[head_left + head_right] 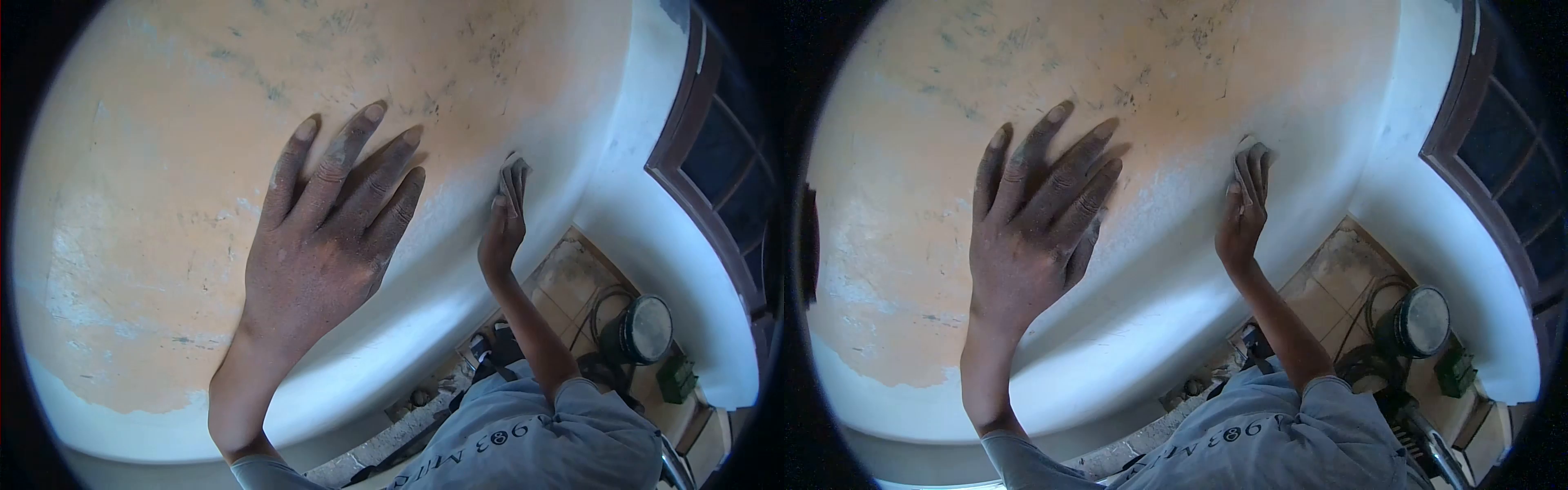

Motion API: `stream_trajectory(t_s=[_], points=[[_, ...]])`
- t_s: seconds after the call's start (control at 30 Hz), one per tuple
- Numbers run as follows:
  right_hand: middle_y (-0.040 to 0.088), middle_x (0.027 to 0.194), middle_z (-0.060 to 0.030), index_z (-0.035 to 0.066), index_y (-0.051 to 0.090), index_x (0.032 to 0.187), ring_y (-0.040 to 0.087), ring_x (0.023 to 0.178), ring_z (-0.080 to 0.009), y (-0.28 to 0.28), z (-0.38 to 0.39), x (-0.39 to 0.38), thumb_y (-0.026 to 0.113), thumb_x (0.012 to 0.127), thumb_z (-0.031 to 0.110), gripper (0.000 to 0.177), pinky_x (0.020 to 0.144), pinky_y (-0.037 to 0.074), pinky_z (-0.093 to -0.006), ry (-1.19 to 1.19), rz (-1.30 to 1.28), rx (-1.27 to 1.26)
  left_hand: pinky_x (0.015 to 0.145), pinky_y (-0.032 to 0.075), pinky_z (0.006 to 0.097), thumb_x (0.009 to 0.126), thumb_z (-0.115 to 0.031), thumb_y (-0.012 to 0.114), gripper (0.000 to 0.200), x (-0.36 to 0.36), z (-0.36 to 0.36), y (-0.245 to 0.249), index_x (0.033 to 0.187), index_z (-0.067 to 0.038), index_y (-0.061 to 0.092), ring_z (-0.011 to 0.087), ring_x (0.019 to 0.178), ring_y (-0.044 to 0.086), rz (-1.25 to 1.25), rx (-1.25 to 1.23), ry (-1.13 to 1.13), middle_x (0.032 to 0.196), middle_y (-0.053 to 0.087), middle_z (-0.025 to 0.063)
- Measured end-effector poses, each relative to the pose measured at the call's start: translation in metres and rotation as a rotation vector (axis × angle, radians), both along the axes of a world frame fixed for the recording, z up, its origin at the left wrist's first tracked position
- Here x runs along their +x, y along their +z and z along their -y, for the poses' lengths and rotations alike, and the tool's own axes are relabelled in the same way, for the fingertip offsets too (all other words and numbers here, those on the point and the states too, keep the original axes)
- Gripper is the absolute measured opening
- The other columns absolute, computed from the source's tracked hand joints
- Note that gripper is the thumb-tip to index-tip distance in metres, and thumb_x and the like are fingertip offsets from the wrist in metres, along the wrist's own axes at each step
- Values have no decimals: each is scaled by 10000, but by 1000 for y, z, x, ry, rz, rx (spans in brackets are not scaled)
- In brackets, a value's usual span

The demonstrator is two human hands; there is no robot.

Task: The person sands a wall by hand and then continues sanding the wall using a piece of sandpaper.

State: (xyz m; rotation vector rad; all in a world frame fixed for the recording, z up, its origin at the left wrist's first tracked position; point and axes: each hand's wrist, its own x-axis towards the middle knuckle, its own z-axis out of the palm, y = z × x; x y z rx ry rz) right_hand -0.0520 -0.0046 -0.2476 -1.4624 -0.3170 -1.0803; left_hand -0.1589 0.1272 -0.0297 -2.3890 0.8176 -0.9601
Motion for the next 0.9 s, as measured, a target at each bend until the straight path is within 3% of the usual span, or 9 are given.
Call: stream_trajectory(t_s=[0.1, 0.3, 0.37, 0.5, 0.63, 0.67, 0.7, 0.73, 0.9], points=[[405, 1339, -164, 1, 504, 1214, 215, 1317, -374, -6, -34, -22, 342, 937, 255, 409, 1061, 144, -500, 60, 55, -28, 1054, 250, 463, 760, -168, 608, 242, 2, -3, -2, 999, -162, 651, 235, 1243, 385, -3, -9, -5, 1236, 533, -53], [524, 1193, -32, 249, 602, 1089, 416, 1175, -278, 1, -60, -76, 523, 796, 176, 313, 1028, 232, -488, 237, 438, -642, 1058, 247, 454, 767, -178, 613, 233, 1, 1, -1, 996, -171, 654, 224, 1241, 389, -17, -17, 27, 1222, 543, -65], [519, 1199, -66, 181, 596, 1109, 414, 1181, -282, -18, -44, -45, 520, 823, 185, 297, 1036, 233, -468, 100, 311, -678, 1060, 246, 453, 772, -182, 613, 228, 0, -3, -3, 996, -177, 655, 222, 1240, 390, -4, -18, 19, 1221, 543, -69], [405, 1327, -189, -4, 520, 1189, 283, 1288, -348, 9, -3, -4, 377, 938, 258, 390, 1049, 179, -504, 25, -173, 209, 1061, 242, 459, 774, -184, 616, 228, 2, -3, -2, 998, -183, 655, 223, 1245, 382, 0, 4, 7, 1240, 527, -73], [312, 1401, -166, -12, 463, 1245, 147, 1338, -372, -13, -42, -38, 320, 941, 241, 420, 1070, 116, -503, 63, 12, -181, 1060, 239, 472, 761, -175, 619, 244, -3, -1, 1, 1002, -182, 654, 227, 1250, 374, -23, -3, 19, 1254, 515, -65], [382, 1356, -154, 27, 528, 1188, 166, 1333, -379, -10, -57, -57, 388, 910, 258, 388, 1070, 103, -513, 158, 86, -176, 1059, 239, 475, 758, -172, 620, 246, -3, -1, 1, 1001, -180, 654, 228, 1251, 372, -28, -5, 15, 1256, 514, -62], [455, 1272, -149, 73, 577, 1125, 209, 1319, -365, 3, -60, -75, 463, 860, 242, 335, 1068, 105, -519, 209, 418, -555, 1058, 241, 476, 756, -170, 619, 251, -3, 1, 1, 1004, -179, 653, 229, 1252, 371, -33, -5, 12, 1259, 511, -60], [489, 1266, -61, 231, 584, 1123, 314, 1268, -348, -8, -62, -73, 467, 851, 230, 296, 1048, 157, -534, 150, 400, -623, 1057, 242, 477, 753, -168, 618, 256, 0, 0, -1, 1007, -177, 651, 230, 1253, 369, -41, -5, 14, 1262, 508, -58], [463, 1271, -178, 7, 551, 1138, 290, 1281, -378, -12, -13, -17, 418, 913, 221, 337, 1045, 187, -513, 57, 107, -235, 1050, 255, 477, 757, -165, 610, 267, -3, -5, 0, 1022, -169, 644, 231, 1255, 365, -27, 7, 12, 1273, 496, -57]])
